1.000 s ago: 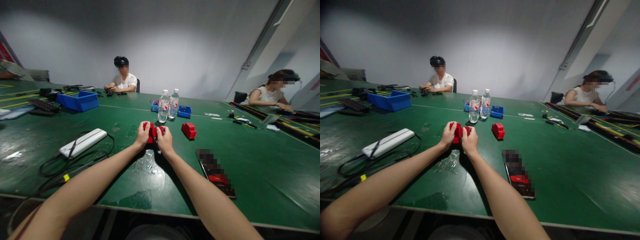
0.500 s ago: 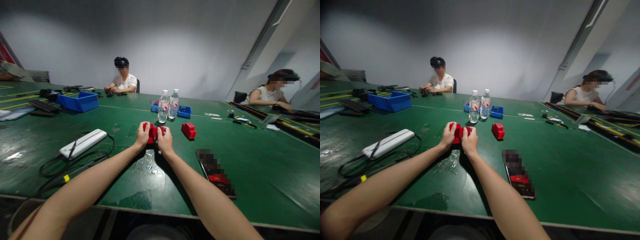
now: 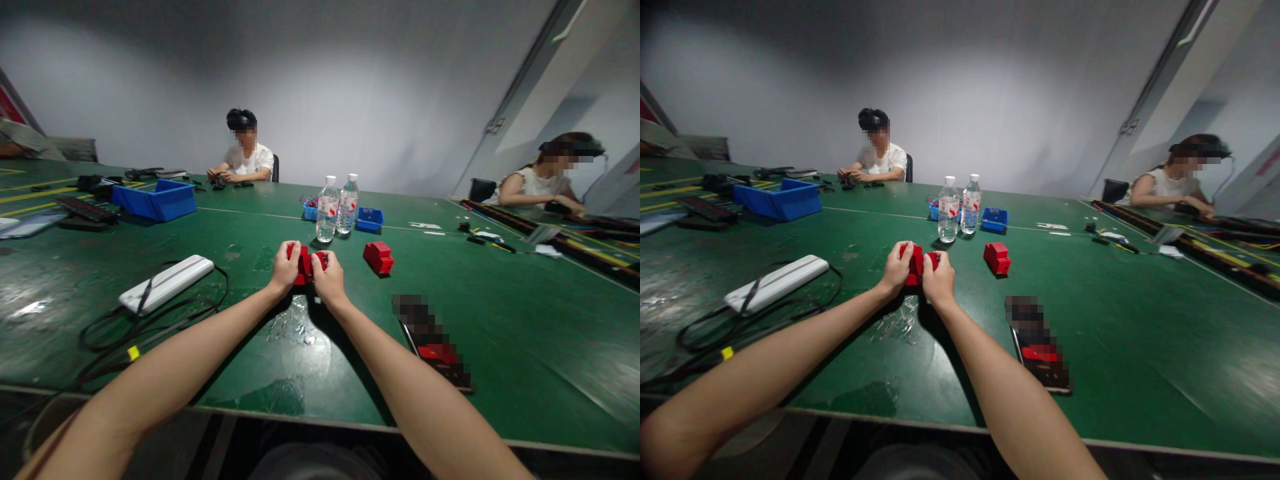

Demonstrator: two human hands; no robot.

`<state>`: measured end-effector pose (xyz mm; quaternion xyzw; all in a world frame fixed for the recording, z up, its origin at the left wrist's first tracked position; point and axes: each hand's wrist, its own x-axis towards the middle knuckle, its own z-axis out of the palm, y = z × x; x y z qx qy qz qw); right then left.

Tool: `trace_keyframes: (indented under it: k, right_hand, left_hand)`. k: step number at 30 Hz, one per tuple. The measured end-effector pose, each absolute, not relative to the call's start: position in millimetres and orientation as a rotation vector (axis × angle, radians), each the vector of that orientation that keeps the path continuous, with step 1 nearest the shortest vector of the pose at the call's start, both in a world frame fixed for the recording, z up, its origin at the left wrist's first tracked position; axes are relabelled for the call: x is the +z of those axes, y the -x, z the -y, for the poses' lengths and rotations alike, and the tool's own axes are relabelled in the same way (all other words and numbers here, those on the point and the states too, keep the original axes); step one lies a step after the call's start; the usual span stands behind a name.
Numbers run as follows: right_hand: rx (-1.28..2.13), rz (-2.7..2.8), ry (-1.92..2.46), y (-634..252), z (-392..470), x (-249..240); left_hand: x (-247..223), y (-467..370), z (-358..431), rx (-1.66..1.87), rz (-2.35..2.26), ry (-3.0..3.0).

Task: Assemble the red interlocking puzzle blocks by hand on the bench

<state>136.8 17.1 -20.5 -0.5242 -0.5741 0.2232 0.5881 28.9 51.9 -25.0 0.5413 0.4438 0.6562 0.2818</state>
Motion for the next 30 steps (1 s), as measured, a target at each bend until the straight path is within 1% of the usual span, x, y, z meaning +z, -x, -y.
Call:
trace_keyframes:
  k: [30]
  right_hand:
    - [0.451,1.401,1.226,-136.8,-9.6,-13.8]
  left_hand:
    - [-20.9,-29.7,-48.3,1.746,-1.231,-1.462]
